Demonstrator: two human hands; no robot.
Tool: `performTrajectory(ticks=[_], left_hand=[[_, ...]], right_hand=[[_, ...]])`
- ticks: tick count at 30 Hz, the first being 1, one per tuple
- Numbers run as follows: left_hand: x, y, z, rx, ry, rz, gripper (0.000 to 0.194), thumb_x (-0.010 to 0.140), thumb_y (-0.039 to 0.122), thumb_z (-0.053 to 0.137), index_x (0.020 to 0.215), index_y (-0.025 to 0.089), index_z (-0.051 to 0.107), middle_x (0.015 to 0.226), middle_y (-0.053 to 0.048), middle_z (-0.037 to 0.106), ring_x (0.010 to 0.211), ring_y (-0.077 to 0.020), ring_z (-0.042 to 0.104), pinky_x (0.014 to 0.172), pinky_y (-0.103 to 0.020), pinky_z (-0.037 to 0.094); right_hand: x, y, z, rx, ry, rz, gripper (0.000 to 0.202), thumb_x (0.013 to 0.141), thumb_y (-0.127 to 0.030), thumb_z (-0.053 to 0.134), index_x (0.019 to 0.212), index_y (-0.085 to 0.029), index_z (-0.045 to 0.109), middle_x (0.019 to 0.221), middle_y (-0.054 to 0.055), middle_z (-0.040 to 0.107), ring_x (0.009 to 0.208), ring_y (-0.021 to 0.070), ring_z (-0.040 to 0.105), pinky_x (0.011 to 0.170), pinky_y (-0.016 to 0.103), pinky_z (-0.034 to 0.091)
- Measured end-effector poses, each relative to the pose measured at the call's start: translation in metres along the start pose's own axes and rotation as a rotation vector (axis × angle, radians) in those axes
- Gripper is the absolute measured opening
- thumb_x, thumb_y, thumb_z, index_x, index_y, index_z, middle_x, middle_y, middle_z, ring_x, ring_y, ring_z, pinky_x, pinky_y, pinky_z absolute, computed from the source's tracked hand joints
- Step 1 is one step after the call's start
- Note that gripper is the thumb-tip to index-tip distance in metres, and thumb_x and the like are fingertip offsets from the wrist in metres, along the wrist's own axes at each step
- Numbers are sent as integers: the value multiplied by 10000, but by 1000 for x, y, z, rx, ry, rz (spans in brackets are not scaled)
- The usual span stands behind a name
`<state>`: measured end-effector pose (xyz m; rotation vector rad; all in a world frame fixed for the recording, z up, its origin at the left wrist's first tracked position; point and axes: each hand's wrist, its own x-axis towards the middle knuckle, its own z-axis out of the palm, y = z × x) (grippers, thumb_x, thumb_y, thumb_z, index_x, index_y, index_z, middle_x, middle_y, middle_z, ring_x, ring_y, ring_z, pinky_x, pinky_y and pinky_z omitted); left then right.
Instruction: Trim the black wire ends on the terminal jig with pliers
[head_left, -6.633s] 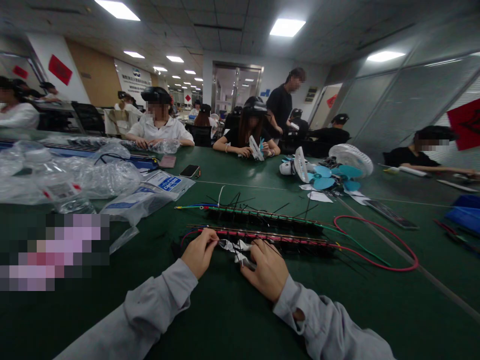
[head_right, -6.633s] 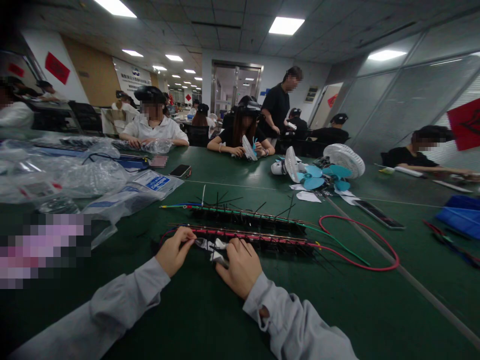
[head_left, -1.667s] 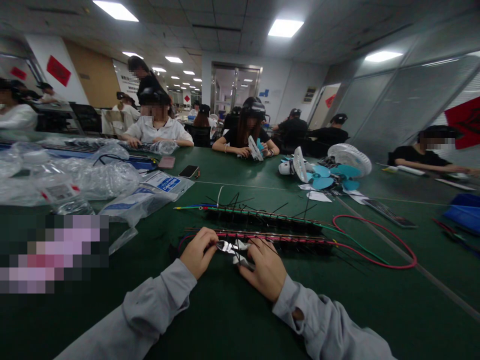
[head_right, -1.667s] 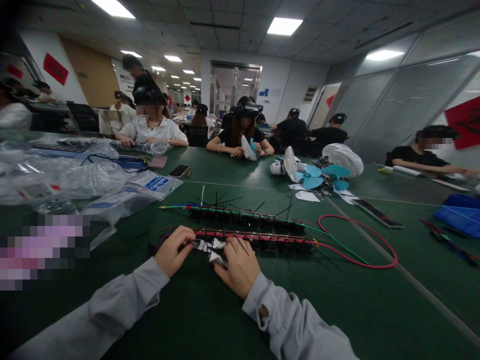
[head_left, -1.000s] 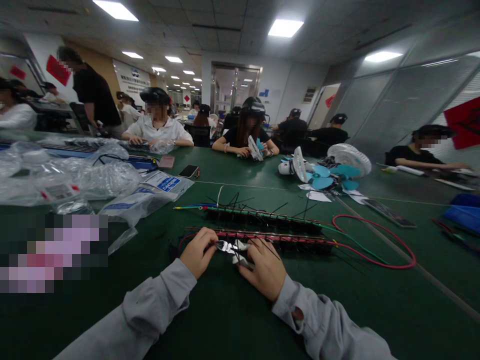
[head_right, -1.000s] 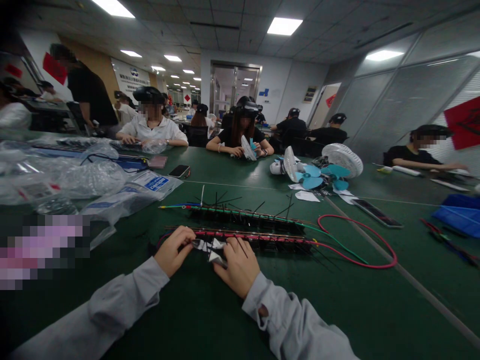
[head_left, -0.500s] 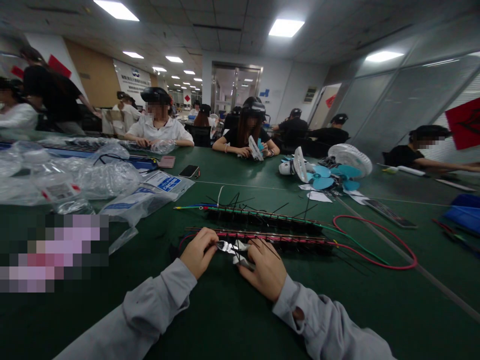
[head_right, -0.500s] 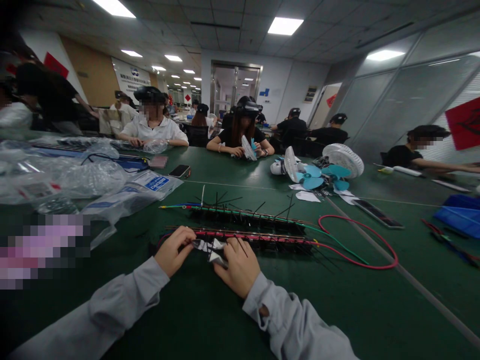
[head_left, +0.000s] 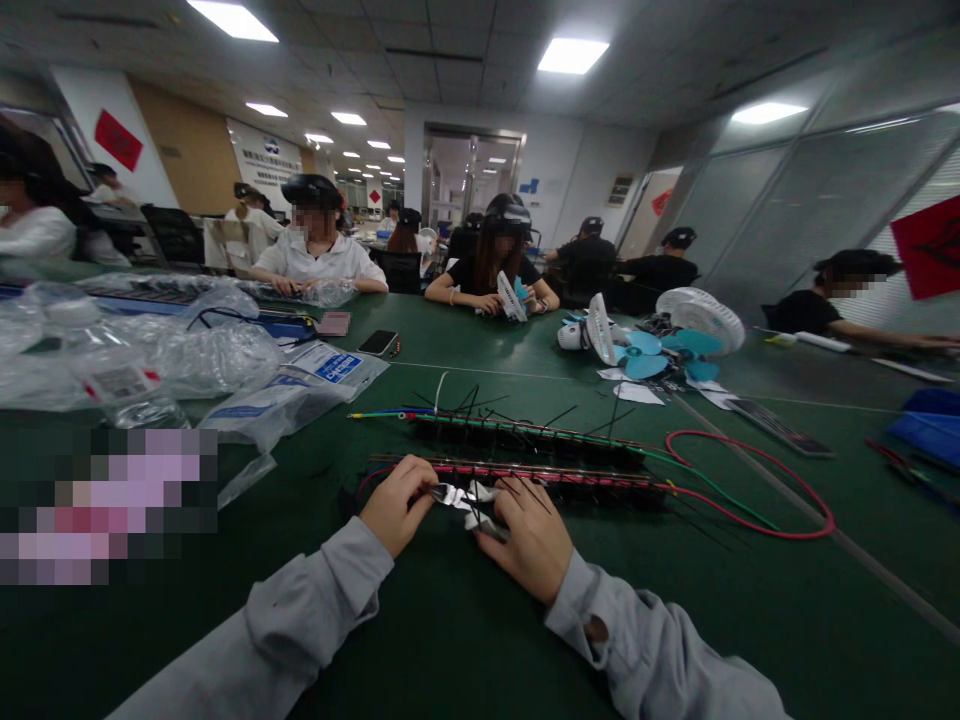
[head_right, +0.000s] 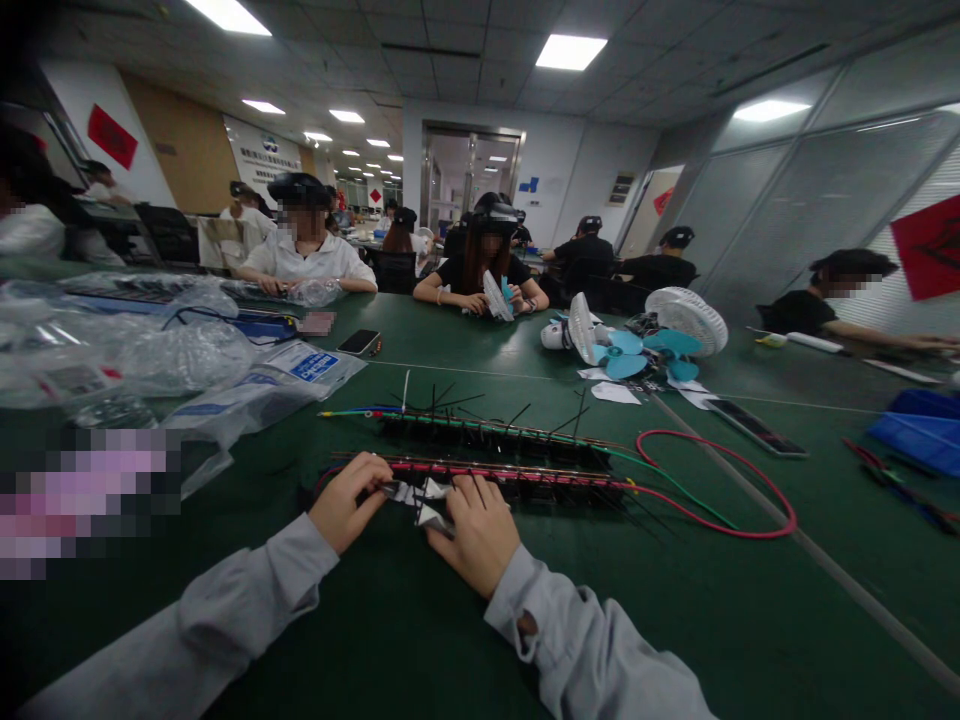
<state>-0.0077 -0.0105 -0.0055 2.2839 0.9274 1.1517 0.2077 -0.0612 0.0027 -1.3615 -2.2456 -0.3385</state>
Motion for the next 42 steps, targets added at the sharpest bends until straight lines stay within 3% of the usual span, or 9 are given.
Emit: performTrajectory(ticks=[19,26,30,42], left_hand=[[0,-1,0,-5,-6,10,167,766,19,464,825,165,518,904,-56,525,773,-162,515,667,-276,463],[0,-1,0,0,1,20,168,769,22,480,840,163,536,912,-59,539,793,-167,526,667,-271,466],[-1,-2,1,0,3,18,172,778,27,484,857,162,555,925,-63,542,833,-176,525,701,-285,464],[-1,-1,0,17,-5,30,180,774,22,478,851,164,559,933,-68,552,859,-188,535,749,-322,476]], right_hand=[[1,-1,-2,16,-11,0,174,702,-312,609,756,-200,487,995,104,562,918,239,509,828,407,393],[0,0,1,33,-7,27,345,712,-324,579,991,-151,474,944,104,564,880,241,525,786,402,423],[1,-1,2,21,-5,35,519,688,-332,598,1126,-110,429,1039,139,547,972,262,508,825,406,419],[1,-4,-1,-74,-35,58,453,674,-381,602,1052,-148,512,960,102,565,895,244,520,821,388,399]])
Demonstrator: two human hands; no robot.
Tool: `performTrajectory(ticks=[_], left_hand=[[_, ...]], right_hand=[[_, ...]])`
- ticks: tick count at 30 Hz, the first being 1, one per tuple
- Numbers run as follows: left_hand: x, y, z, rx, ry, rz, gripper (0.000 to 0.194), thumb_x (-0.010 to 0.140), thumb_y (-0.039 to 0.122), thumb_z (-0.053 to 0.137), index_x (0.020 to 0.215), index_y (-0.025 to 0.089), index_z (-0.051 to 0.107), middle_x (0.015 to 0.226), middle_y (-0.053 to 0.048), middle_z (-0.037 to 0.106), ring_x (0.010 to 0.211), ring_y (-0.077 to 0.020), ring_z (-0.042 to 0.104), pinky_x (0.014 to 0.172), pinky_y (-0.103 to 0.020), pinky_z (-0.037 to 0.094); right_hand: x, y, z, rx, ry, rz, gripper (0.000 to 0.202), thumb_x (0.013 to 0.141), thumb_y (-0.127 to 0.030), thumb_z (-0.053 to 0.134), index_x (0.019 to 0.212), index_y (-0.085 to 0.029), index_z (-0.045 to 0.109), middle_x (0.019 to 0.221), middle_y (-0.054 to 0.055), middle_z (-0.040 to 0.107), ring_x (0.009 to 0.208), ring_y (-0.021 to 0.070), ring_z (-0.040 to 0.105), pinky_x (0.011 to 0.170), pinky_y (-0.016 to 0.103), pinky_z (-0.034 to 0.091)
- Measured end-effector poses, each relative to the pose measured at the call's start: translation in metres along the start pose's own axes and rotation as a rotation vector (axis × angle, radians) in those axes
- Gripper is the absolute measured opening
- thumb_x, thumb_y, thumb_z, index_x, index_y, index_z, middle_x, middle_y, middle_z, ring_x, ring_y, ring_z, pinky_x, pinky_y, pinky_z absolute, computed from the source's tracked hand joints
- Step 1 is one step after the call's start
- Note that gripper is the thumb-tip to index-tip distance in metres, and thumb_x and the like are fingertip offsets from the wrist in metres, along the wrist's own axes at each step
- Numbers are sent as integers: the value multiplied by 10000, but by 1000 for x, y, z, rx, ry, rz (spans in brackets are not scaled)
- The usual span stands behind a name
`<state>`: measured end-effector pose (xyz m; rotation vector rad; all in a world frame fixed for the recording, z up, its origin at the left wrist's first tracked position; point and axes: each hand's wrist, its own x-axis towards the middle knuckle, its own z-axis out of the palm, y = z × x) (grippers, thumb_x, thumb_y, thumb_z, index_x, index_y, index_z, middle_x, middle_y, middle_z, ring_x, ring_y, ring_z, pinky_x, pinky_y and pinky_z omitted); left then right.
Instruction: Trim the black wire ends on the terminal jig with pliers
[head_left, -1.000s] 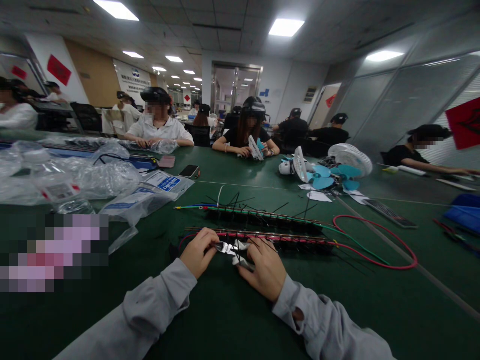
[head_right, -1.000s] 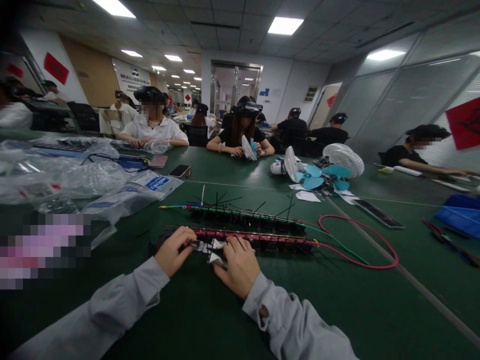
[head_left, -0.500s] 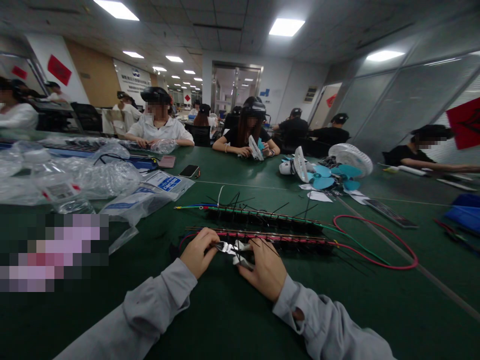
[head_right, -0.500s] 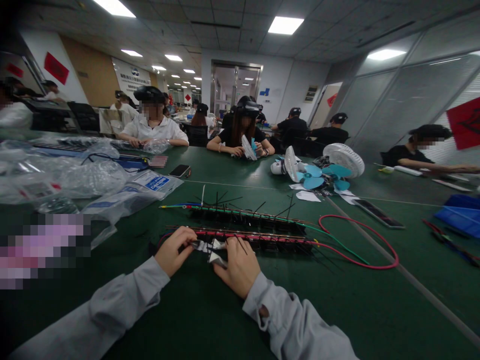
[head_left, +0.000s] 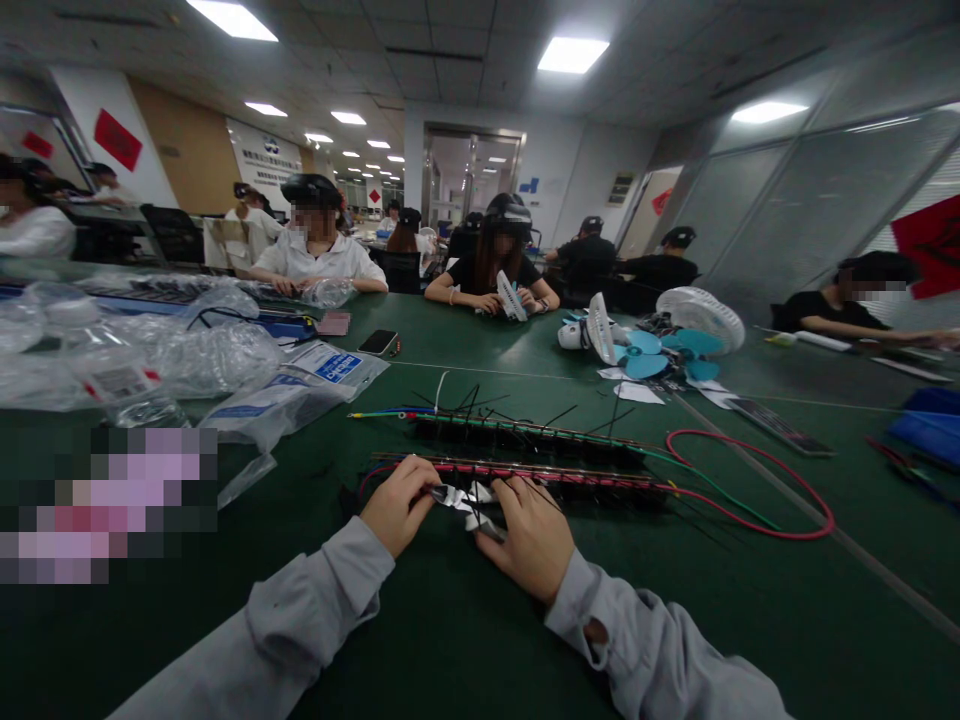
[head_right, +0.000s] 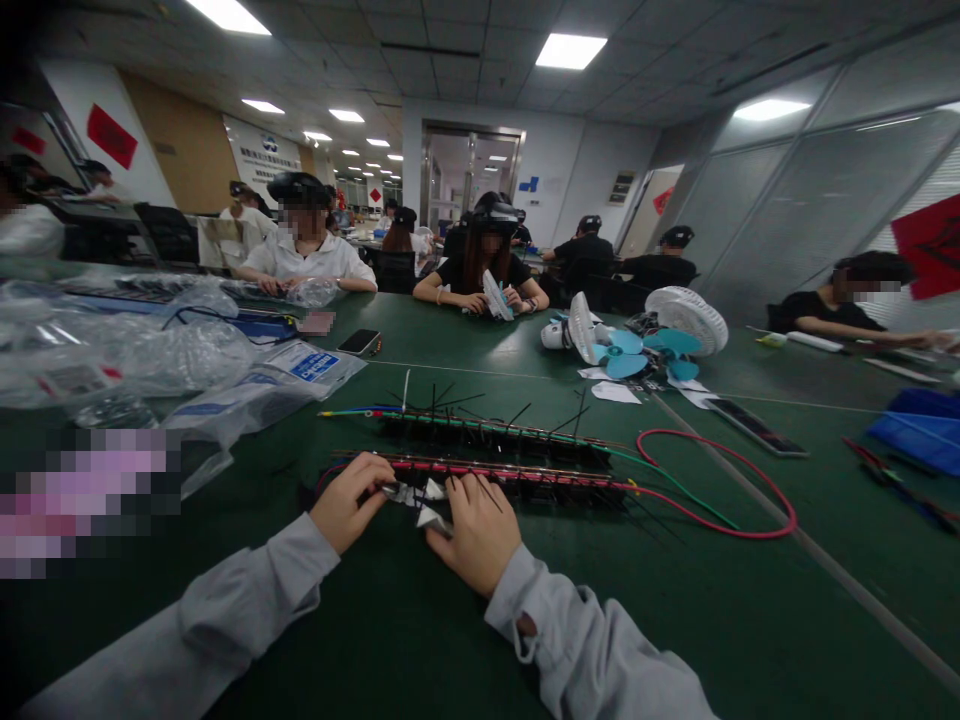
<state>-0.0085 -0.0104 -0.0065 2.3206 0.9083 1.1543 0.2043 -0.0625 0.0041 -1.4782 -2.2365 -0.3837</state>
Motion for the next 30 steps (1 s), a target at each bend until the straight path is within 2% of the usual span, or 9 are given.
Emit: performTrajectory(ticks=[6,19,30], left_hand=[[-1,-3,1,1,11,17,162,785,46,484,852,168,567,998,-83,578,922,-204,556,777,-345,488],[-2,-7,4,-21,14,49,162,810,57,481,899,161,569,973,-90,617,938,-204,586,861,-397,483],[-2,-6,3,-27,8,35,172,812,51,474,904,166,564,975,-88,609,944,-203,579,880,-402,473]], right_hand=[[-2,0,2,2,58,14,416,675,-369,590,1034,-165,534,942,89,593,867,224,543,797,359,411],[3,1,-1,11,28,3,387,670,-388,581,985,-164,560,851,58,599,772,189,557,686,298,427],[3,0,-3,-13,10,14,387,674,-400,575,979,-163,556,851,65,607,766,195,564,675,294,418]])
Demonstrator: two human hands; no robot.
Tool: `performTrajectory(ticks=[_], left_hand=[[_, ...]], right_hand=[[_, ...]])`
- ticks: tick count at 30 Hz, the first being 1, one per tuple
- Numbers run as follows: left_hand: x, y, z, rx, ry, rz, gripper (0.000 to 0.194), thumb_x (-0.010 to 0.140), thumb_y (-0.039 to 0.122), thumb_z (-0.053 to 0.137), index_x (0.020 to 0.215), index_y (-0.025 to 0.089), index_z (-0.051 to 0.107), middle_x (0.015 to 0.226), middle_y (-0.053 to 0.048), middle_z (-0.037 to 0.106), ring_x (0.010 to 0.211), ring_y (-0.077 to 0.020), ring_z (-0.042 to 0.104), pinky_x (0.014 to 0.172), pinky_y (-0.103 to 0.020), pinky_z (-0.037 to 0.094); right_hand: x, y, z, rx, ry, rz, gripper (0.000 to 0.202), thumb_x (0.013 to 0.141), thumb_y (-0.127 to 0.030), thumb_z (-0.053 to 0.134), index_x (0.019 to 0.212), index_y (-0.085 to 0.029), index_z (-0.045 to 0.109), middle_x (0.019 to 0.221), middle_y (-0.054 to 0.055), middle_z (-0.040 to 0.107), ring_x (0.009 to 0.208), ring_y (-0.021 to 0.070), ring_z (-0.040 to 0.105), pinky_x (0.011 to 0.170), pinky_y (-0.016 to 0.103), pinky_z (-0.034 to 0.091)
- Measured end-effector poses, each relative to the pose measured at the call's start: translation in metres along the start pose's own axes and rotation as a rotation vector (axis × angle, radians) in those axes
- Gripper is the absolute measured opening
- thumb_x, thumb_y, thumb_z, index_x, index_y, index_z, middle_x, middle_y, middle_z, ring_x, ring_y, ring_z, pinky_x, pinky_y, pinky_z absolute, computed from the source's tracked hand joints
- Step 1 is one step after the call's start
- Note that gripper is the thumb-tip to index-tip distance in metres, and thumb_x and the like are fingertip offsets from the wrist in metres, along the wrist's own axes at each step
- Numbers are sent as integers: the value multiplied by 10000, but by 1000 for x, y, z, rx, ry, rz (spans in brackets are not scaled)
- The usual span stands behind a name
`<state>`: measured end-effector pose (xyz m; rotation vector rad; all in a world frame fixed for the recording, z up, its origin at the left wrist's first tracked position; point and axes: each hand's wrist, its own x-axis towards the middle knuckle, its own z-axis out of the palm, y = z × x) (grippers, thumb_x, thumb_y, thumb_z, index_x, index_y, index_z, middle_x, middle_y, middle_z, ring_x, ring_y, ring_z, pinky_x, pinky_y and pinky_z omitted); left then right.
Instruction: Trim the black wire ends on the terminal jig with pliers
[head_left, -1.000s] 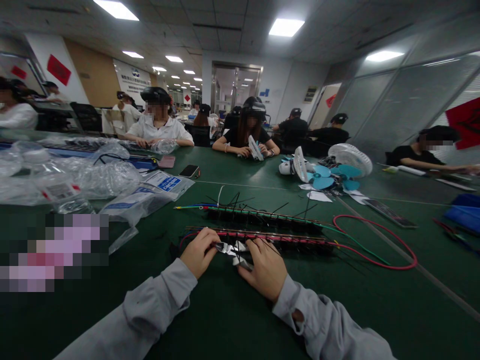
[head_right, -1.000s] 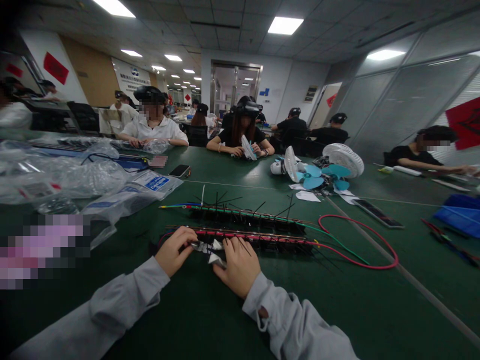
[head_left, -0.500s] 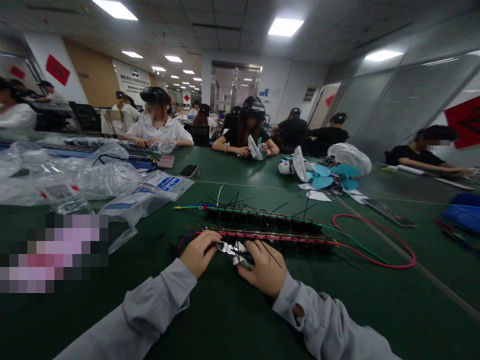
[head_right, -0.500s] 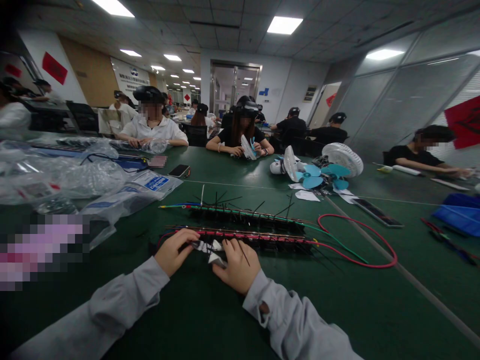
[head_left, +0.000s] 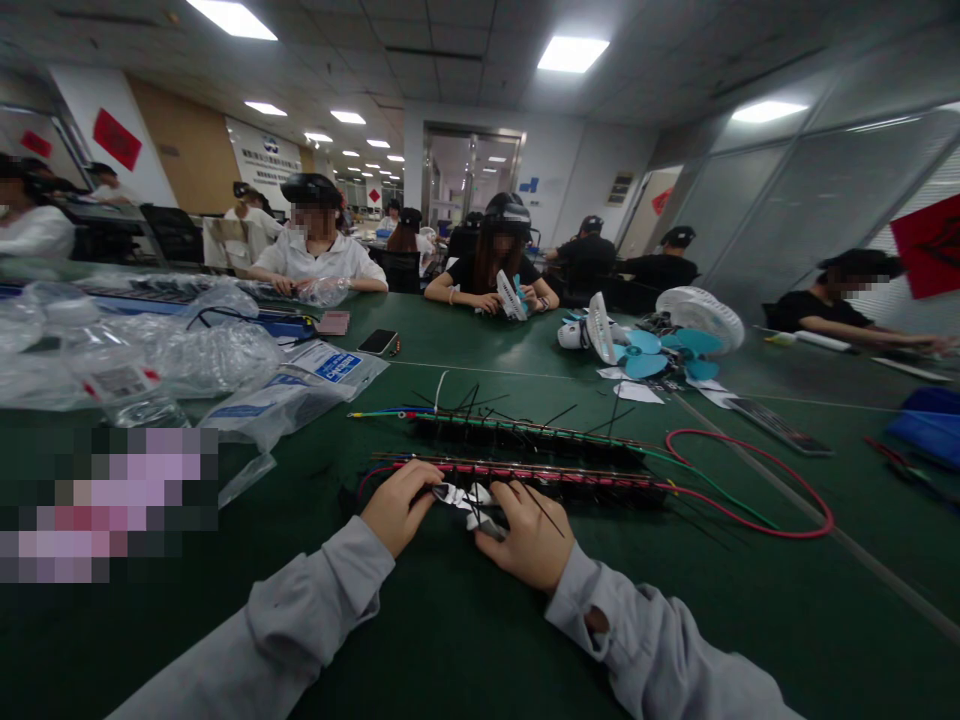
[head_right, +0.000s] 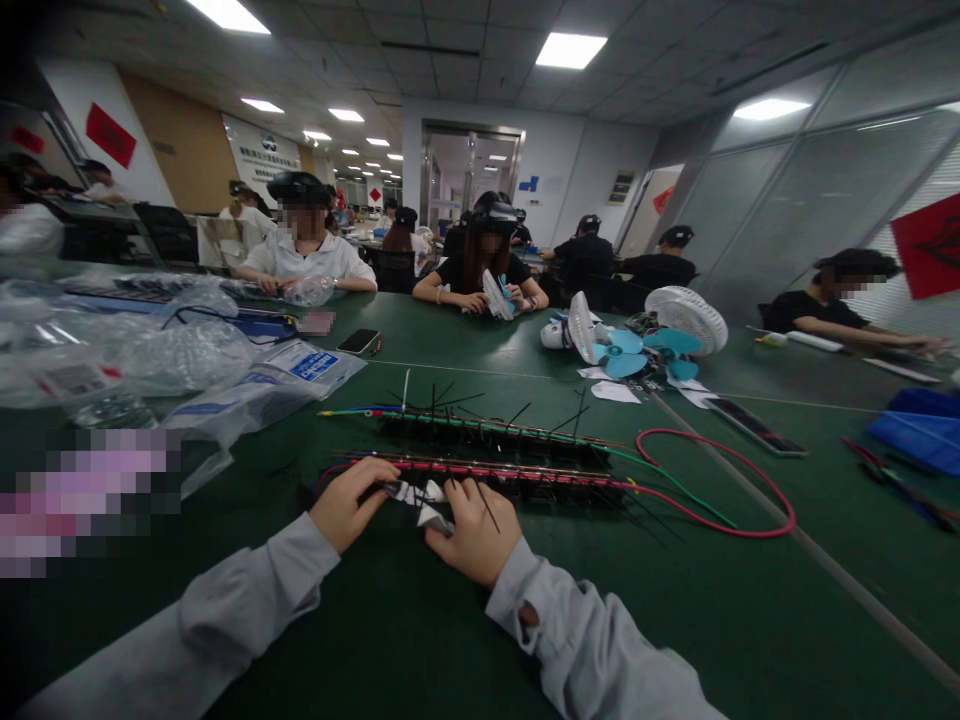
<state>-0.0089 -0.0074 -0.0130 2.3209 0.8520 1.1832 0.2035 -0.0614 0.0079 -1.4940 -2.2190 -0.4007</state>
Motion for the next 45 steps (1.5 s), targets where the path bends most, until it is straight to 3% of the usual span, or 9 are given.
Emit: performTrajectory(ticks=[11,18,28,45], left_hand=[[0,1,0,3,7,2,170,815,49,467,903,157,565,975,-91,613,943,-202,578,870,-381,475],[0,1,1,7,12,-4,185,813,38,453,913,157,554,965,-87,611,936,-202,573,864,-376,474],[0,2,0,14,14,5,195,808,33,450,916,160,550,968,-87,611,936,-200,574,862,-368,473],[0,3,0,14,19,2,180,806,47,457,909,157,555,960,-88,615,928,-202,580,851,-364,477]], right_hand=[[-4,1,3,34,56,4,423,682,-379,578,1038,-156,527,911,81,605,823,212,555,748,320,418],[-5,1,3,40,27,-1,198,705,-371,570,781,-191,535,826,45,559,753,172,515,696,296,397],[-3,3,1,47,-11,-30,255,700,-357,585,864,-171,530,949,87,537,859,215,497,758,348,390],[-3,1,1,32,-35,-21,226,706,-349,590,841,-179,527,915,72,538,852,205,492,764,339,386]])
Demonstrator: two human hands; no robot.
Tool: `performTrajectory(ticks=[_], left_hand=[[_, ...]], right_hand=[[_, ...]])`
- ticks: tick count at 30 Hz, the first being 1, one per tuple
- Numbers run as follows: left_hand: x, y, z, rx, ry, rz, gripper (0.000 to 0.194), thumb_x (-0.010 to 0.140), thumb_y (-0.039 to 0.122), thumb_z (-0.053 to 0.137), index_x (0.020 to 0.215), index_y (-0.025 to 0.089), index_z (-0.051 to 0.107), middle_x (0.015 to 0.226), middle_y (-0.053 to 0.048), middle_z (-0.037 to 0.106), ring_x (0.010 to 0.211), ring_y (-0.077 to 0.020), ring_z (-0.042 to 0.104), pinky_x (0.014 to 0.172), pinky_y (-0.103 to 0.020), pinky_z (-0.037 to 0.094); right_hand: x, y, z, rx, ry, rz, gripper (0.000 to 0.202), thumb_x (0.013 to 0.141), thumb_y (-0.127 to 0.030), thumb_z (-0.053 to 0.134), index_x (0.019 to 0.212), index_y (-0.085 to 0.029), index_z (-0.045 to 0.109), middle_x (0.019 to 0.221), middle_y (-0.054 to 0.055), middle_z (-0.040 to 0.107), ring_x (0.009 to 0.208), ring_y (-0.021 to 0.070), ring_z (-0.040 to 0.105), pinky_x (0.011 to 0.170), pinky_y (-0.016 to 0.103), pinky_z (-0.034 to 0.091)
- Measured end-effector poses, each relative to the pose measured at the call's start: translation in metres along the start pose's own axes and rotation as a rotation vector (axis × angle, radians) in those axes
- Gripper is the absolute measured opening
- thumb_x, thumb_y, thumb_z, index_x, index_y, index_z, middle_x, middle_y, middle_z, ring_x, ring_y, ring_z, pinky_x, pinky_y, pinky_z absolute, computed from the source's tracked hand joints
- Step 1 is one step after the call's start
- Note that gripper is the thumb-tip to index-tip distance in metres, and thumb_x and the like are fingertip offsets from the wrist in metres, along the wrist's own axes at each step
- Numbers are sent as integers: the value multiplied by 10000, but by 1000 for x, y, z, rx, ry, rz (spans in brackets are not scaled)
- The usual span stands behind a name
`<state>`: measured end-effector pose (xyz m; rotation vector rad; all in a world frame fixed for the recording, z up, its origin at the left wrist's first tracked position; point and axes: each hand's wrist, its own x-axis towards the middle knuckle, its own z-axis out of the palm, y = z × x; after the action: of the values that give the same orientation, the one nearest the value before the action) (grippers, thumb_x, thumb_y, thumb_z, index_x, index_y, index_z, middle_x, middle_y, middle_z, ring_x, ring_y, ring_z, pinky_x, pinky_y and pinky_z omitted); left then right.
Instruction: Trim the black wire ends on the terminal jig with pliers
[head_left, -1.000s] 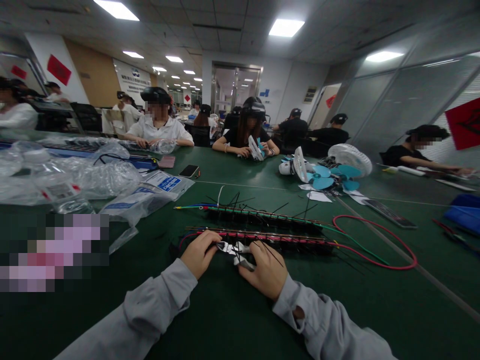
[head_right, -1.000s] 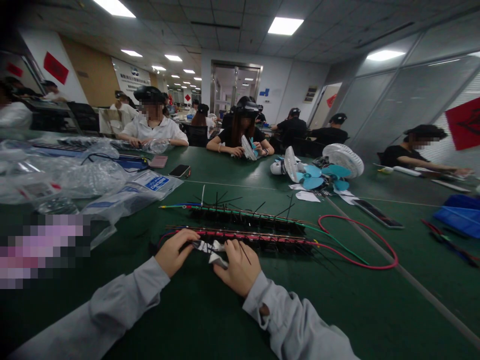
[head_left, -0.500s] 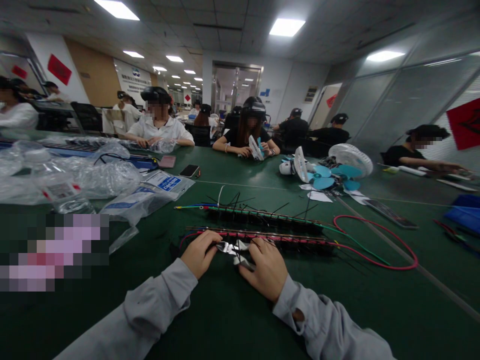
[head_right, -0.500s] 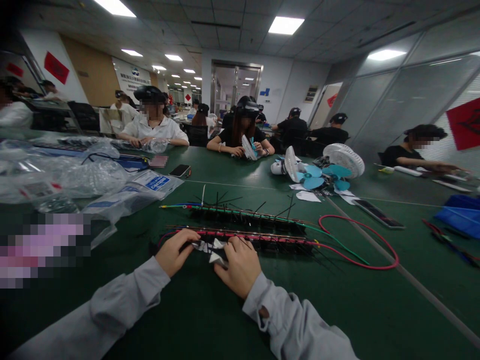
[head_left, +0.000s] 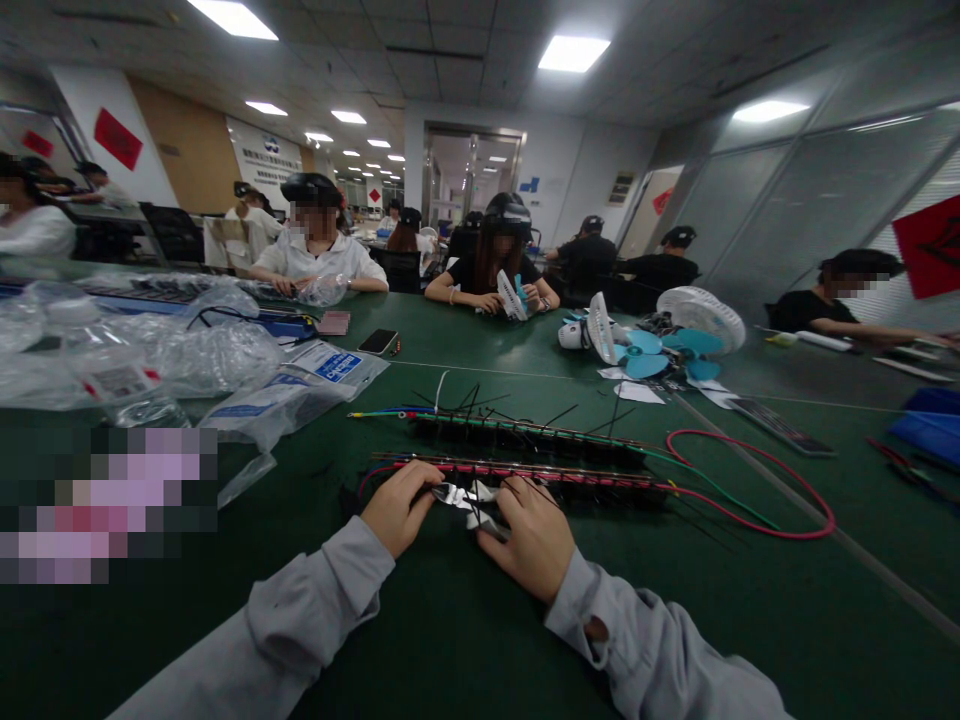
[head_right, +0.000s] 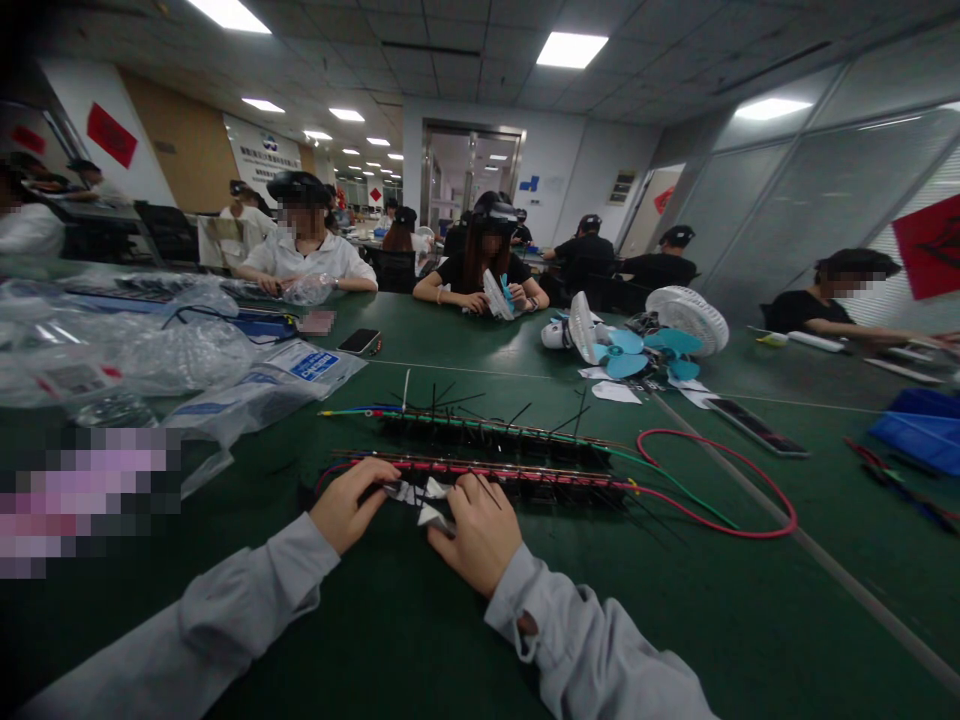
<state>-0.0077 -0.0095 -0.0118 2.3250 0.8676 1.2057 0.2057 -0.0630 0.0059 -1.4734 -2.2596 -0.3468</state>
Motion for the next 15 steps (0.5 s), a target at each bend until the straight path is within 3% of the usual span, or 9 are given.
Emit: performTrajectory(ticks=[15], left_hand=[[0,1,-1,1,-13,2,184,800,39,449,905,160,540,964,-89,605,934,-203,570,852,-361,472]], right_hand=[[1,0,-2,10,-10,-9,234,716,-359,576,853,-176,526,950,89,540,857,213,493,766,349,379]])
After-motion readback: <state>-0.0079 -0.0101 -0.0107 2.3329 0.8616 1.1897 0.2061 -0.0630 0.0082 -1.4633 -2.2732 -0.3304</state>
